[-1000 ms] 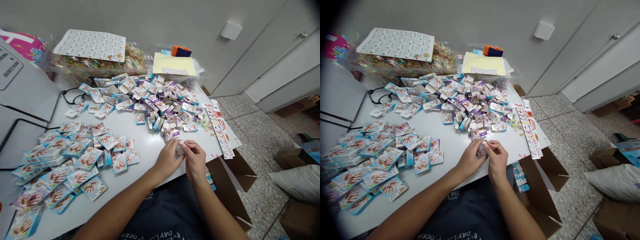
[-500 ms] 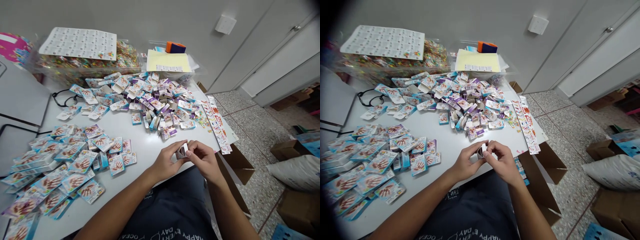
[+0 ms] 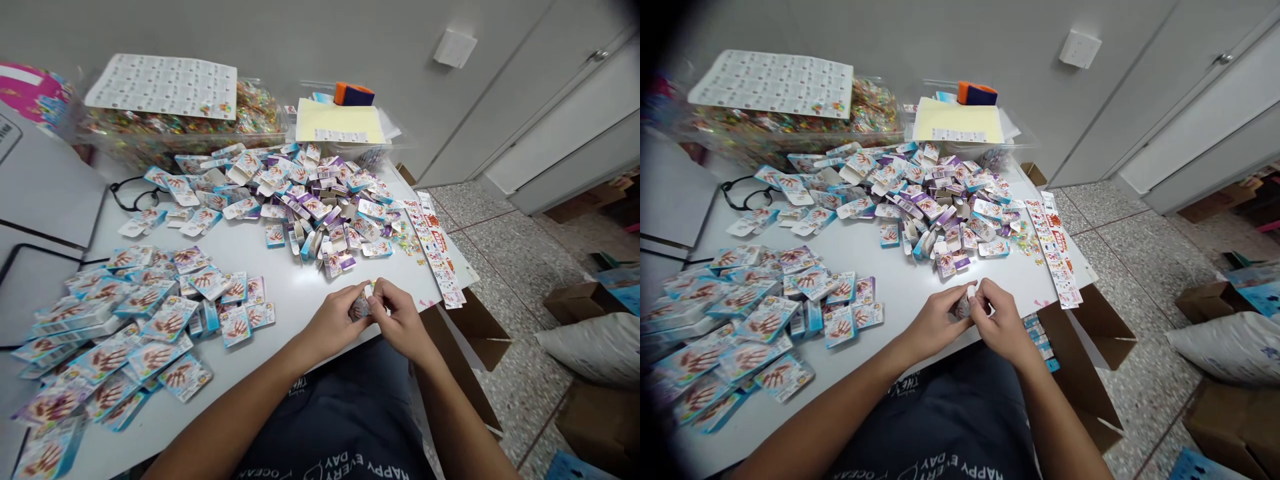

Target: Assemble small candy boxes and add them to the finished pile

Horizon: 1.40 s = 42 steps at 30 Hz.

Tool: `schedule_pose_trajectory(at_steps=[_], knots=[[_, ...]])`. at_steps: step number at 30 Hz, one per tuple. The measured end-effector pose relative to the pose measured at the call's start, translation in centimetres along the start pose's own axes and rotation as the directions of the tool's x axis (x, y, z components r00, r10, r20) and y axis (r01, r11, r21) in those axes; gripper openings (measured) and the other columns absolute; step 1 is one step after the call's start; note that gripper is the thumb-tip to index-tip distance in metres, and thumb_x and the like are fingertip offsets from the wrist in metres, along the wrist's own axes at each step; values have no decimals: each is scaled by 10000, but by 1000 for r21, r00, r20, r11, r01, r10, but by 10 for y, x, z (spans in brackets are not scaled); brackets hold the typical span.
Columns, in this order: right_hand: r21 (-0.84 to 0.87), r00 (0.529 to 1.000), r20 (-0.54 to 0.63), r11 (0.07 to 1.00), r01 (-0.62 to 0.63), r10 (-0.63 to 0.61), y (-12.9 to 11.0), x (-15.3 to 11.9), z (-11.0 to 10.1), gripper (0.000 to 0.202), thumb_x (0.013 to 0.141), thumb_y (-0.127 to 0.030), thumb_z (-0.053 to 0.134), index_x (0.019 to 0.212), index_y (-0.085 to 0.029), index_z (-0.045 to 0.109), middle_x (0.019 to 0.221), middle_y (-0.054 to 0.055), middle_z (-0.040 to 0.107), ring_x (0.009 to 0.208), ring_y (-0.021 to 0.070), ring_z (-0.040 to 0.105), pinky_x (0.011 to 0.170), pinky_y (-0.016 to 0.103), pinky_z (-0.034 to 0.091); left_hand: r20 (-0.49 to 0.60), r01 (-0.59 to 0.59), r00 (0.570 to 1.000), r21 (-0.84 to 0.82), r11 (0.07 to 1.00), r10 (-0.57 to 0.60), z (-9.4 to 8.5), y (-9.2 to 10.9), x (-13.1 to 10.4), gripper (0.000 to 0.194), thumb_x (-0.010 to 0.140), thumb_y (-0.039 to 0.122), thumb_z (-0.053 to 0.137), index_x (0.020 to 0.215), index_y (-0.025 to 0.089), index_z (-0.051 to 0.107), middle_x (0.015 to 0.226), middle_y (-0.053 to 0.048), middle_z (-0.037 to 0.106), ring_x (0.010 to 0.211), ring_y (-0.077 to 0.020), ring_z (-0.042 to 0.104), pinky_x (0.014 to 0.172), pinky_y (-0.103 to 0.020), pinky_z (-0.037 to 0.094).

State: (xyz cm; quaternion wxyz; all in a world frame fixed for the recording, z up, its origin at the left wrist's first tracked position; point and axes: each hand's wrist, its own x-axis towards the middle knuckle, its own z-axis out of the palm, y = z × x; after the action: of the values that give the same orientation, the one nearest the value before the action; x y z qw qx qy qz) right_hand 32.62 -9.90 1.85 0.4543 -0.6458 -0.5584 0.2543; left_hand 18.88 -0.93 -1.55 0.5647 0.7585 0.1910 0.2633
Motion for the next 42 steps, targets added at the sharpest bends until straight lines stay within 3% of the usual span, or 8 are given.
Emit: schedule_pose_trajectory(at_steps=[9, 17, 23, 31, 33, 35, 38, 42], knots=[[-145, 992, 38, 982, 122, -117, 10, -3, 5, 319, 960, -228, 541, 717, -235, 334, 656, -61, 334, 588, 118, 343, 576, 279, 273, 29, 135, 991, -103, 986, -132, -13, 4, 4, 302, 732, 204, 770, 1030, 164, 745, 923, -5, 743, 829, -182, 655, 770, -261, 473], [-116, 990, 97, 987, 111, -100, 10, -2, 12, 325, 982, -206, 489, 699, -242, 332, 662, -47, 345, 594, 131, 353, 584, 290, 278, 61, 203, 979, -142, 969, -196, -13, 3, 4, 258, 683, 228, 754, 687, 177, 500, 650, 86, 432, 642, -94, 395, 579, -218, 300], [-252, 941, 276, 929, 270, -198, 6, -1, 10, 289, 923, -178, 533, 692, -235, 369, 694, -24, 396, 657, 157, 377, 628, 312, 250, 149, 177, 976, -107, 978, -161, -15, -2, 3, 197, 679, 162, 663, 663, 180, 467, 643, 80, 456, 636, -94, 388, 566, -220, 285], [13, 931, 269, 965, -260, 247, 24, -3, 12, 457, 990, -475, 513, 647, -226, 342, 628, -62, 261, 593, 114, 268, 551, 268, 237, 77, 234, 967, 115, 965, -244, 7, -16, 2, 187, 695, 267, 710, 776, 188, 561, 700, 20, 624, 656, -164, 577, 574, -242, 342], [20, 918, 312, 965, -262, 243, 32, -4, 11, 470, 972, -494, 550, 649, -222, 343, 632, -65, 260, 601, 110, 254, 548, 266, 226, 46, 237, 967, 187, 953, -250, 13, -20, 1, 403, 692, 268, 708, 1066, 178, 587, 703, 31, 627, 633, -179, 594, 555, -244, 336], [35, 906, 351, 963, -266, 237, 38, -5, 10, 475, 977, -497, 545, 650, -222, 338, 627, -67, 255, 599, 110, 239, 546, 267, 217, 27, 214, 974, 237, 948, -227, 17, -24, -1, 778, 691, 285, 715, 1390, 159, 397, 691, 55, 617, 599, -190, 606, 530, -242, 339], [122, 907, 367, 956, -266, 205, 40, -5, 7, 489, 981, -498, 542, 634, -222, 335, 642, -56, 296, 620, 121, 287, 580, 269, 276, -9, 69, 997, 369, 927, -71, 21, -30, -5, 1008, 719, 346, 717, 1526, 145, 147, 813, 10, 674, 634, -223, 668, 562, -275, 440], [261, 936, 324, 938, -226, 136, 37, -3, 1, 491, 923, -473, 645, 577, -204, 424, 791, 15, 492, 793, 181, 477, 743, 318, 417, -41, -179, 973, 494, 851, 228, 20, -32, -9, 1021, 767, 456, 682, 1539, 182, 73, 1257, -176, 637, 909, -307, 734, 651, -374, 571]])
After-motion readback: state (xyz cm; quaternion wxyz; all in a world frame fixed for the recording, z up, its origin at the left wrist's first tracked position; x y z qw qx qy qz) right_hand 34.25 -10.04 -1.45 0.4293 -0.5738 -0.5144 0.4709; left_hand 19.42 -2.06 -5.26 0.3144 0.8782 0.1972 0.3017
